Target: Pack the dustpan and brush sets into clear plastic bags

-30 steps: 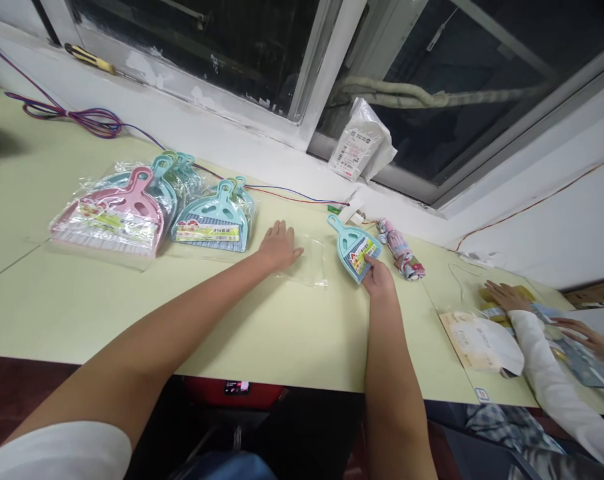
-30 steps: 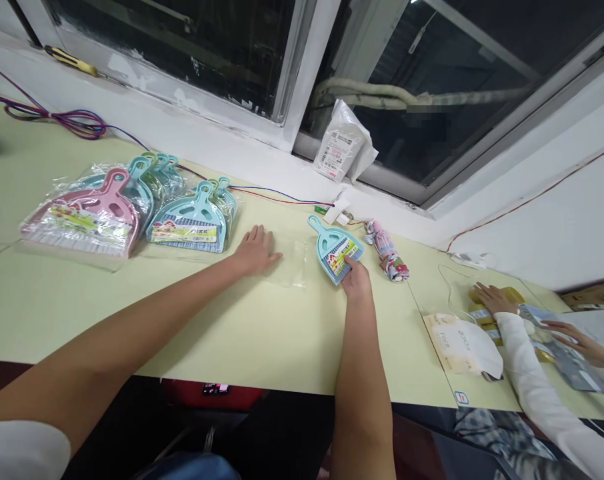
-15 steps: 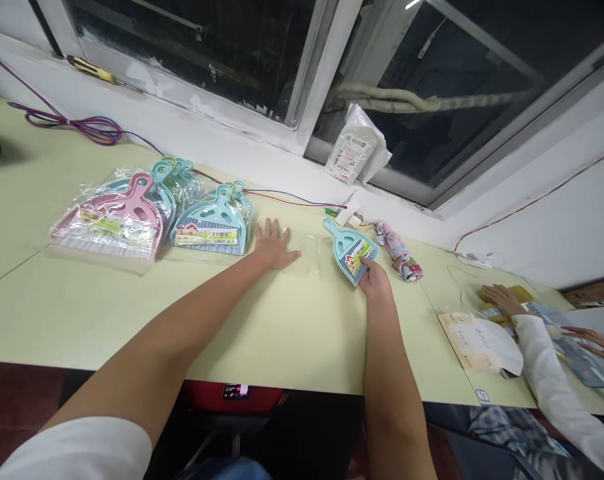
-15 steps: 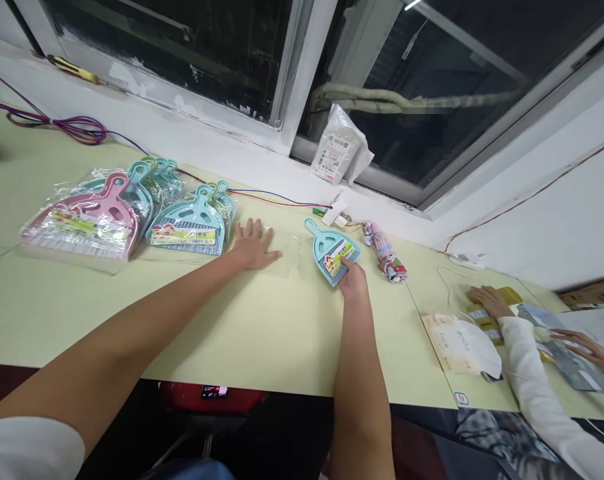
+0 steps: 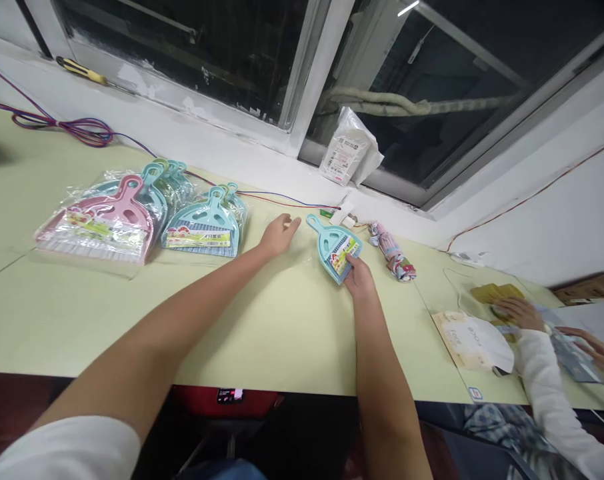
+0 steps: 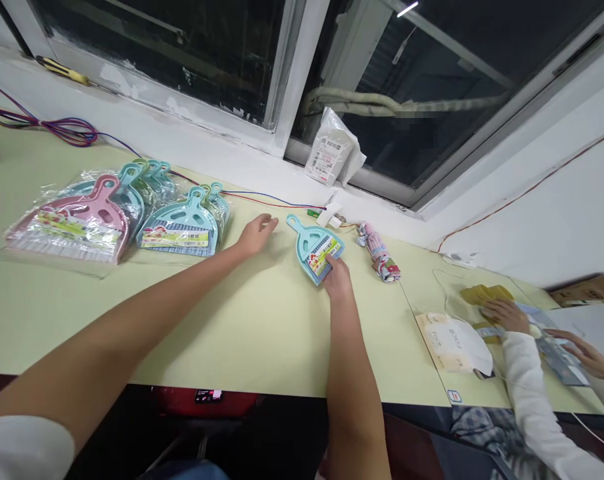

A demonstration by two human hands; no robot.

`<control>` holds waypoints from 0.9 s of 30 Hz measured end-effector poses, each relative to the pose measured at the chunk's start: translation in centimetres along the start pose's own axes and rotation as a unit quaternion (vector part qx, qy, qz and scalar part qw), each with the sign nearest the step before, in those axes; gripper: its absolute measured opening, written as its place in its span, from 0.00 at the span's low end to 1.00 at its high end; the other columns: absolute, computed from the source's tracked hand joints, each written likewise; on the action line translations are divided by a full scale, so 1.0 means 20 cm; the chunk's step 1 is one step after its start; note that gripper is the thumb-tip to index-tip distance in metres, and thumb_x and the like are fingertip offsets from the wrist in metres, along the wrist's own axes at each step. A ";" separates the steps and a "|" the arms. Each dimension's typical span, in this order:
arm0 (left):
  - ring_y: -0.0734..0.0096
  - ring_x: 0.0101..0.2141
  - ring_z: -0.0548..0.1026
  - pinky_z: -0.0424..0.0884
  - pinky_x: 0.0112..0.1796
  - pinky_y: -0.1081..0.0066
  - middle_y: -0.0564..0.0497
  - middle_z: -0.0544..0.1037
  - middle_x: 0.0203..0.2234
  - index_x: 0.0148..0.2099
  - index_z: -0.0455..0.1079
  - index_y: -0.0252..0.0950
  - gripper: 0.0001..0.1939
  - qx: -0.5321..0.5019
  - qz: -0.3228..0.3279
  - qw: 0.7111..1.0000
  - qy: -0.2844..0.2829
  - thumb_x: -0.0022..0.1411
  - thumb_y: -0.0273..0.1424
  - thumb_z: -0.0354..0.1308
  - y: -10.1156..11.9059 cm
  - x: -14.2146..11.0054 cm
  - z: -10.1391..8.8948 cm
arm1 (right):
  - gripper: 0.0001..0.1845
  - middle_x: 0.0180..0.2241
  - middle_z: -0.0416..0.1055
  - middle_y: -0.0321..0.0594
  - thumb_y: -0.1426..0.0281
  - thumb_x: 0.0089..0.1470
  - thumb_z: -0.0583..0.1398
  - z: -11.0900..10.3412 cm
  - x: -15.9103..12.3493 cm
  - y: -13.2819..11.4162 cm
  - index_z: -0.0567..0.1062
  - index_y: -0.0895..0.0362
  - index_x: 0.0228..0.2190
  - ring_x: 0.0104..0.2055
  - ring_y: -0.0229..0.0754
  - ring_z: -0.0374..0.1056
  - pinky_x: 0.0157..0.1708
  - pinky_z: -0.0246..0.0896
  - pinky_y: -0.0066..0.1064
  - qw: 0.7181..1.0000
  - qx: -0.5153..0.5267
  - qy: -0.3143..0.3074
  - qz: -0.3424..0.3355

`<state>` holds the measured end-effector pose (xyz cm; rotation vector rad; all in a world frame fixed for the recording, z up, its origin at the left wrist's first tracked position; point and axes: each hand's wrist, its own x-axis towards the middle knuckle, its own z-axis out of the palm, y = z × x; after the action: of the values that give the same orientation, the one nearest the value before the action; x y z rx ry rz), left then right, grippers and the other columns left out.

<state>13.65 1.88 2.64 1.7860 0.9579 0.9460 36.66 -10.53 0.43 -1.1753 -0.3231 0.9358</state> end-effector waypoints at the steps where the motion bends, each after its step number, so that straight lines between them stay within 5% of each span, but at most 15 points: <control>1: 0.52 0.49 0.79 0.74 0.50 0.53 0.33 0.73 0.57 0.60 0.67 0.32 0.35 -0.105 -0.053 0.992 -0.047 0.68 0.56 0.46 0.03 -0.03 -0.02 | 0.11 0.38 0.82 0.42 0.77 0.58 0.58 0.03 -0.03 0.01 0.75 0.58 0.44 0.39 0.45 0.80 0.46 0.77 0.43 1.000 -0.003 -0.029 0.000; 4: 0.53 0.36 0.82 0.80 0.35 0.56 0.35 0.78 0.51 0.55 0.71 0.34 0.35 -0.277 -0.132 0.941 -0.145 0.59 0.58 0.59 0.08 -0.13 -0.07 | 0.11 0.40 0.81 0.43 0.74 0.57 0.61 0.15 -0.14 0.06 0.75 0.58 0.43 0.41 0.46 0.80 0.46 0.77 0.43 0.989 -0.011 -0.149 0.019; 9: 0.54 0.42 0.81 0.80 0.36 0.62 0.41 0.81 0.45 0.48 0.75 0.35 0.26 -0.299 -0.156 0.941 -0.037 0.53 0.47 0.69 0.03 -0.26 -0.18 | 0.10 0.43 0.81 0.43 0.73 0.56 0.63 0.31 -0.31 0.16 0.76 0.57 0.42 0.44 0.46 0.78 0.49 0.76 0.40 0.976 -0.021 -0.214 0.028; 13: 0.55 0.39 0.81 0.80 0.34 0.62 0.42 0.82 0.41 0.45 0.76 0.35 0.23 -0.291 -0.170 0.941 0.039 0.54 0.47 0.68 -0.05 -0.31 -0.29 | 0.09 0.38 0.81 0.44 0.74 0.56 0.62 0.31 -0.29 0.20 0.77 0.59 0.41 0.38 0.45 0.79 0.42 0.79 0.39 0.980 -0.068 -0.181 0.041; 17: 0.56 0.37 0.81 0.80 0.34 0.61 0.43 0.81 0.40 0.45 0.75 0.38 0.19 -0.296 -0.187 0.931 0.105 0.56 0.43 0.67 -0.12 -0.33 -0.38 | 0.07 0.34 0.81 0.43 0.75 0.58 0.59 0.21 -0.15 0.18 0.75 0.59 0.39 0.35 0.43 0.79 0.39 0.80 0.39 0.994 -0.091 -0.056 0.025; 20: 0.57 0.36 0.81 0.80 0.34 0.60 0.45 0.81 0.38 0.44 0.74 0.39 0.16 -0.303 -0.195 0.925 0.123 0.56 0.41 0.66 -0.16 -0.31 -0.41 | 0.07 0.34 0.80 0.43 0.74 0.58 0.61 0.14 -0.05 0.16 0.74 0.59 0.40 0.36 0.44 0.79 0.42 0.79 0.41 0.994 -0.102 -0.022 0.011; 24: 0.59 0.36 0.81 0.80 0.35 0.60 0.45 0.81 0.39 0.46 0.74 0.39 0.16 -0.331 -0.189 0.914 0.137 0.56 0.39 0.65 -0.20 -0.28 -0.42 | 0.22 0.50 0.76 0.42 0.72 0.55 0.64 0.08 0.00 0.14 0.69 0.53 0.51 0.52 0.39 0.75 0.55 0.71 0.37 0.996 -0.061 -0.003 -0.059; 27: 0.60 0.36 0.81 0.80 0.36 0.61 0.46 0.81 0.39 0.46 0.73 0.40 0.16 -0.334 -0.192 0.912 0.138 0.56 0.39 0.65 -0.21 -0.28 -0.41 | 0.28 0.64 0.64 0.38 0.70 0.53 0.66 0.07 -0.01 0.14 0.69 0.48 0.55 0.65 0.36 0.62 0.64 0.59 0.34 0.983 -0.134 0.018 -0.123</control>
<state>3.16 1.01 0.36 0.8658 0.9569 1.1123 34.34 -9.70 -1.46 -1.3607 -0.5659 0.6671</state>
